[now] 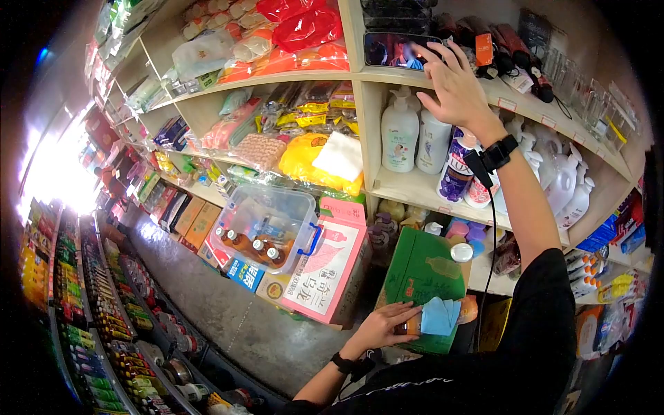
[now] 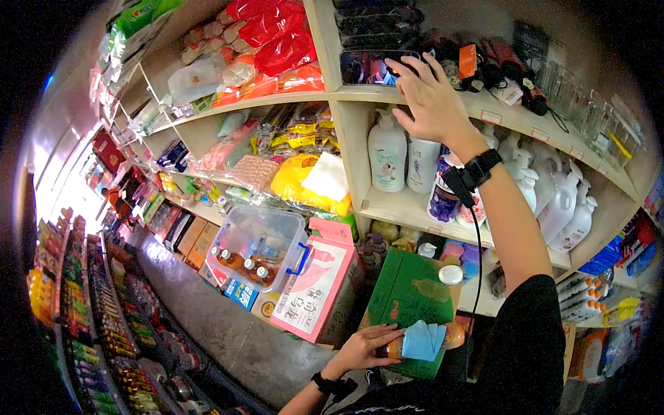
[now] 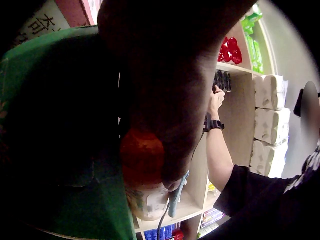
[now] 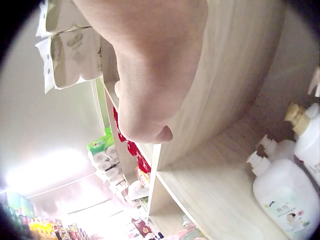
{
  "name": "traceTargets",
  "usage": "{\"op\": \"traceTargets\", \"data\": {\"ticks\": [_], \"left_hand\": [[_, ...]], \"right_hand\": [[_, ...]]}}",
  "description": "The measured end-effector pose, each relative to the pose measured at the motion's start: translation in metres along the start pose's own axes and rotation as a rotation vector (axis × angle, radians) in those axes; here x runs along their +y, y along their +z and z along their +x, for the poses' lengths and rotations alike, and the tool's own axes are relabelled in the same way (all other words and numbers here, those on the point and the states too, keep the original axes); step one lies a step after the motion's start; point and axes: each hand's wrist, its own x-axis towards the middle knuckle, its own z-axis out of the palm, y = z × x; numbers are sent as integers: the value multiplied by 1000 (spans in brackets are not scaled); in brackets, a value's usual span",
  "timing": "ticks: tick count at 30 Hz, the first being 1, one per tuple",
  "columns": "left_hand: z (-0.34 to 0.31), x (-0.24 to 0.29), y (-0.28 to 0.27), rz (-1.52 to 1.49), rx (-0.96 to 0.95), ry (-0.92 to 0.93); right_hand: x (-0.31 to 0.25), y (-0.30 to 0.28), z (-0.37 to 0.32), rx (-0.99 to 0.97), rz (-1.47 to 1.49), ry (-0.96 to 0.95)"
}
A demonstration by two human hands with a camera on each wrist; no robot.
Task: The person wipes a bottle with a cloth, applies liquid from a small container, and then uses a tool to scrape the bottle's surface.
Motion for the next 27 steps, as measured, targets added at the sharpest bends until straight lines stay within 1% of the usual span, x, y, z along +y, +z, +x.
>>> {"op": "traceTargets", "data": {"ticks": [13,16,18,22,24,27], "left_hand": [[0,0,-1,-8,-20,-15],[0,0,0,-5,-18,-14],[0,-1,0,-1,-20,-11],[1,0,-2,-21,-18,-2],[1,1,-3,-26,-22,1],[0,0,-2,-20,-33,-15]], "right_hand": [[0,-1,0,17,1,-8],[0,1,-1,28,38,15],[-2,0,0,2,47,71],[-1,1,0,-16,50,96],[-3,0,2,84,73,101],[-4,0,3,27,19,103]]}}
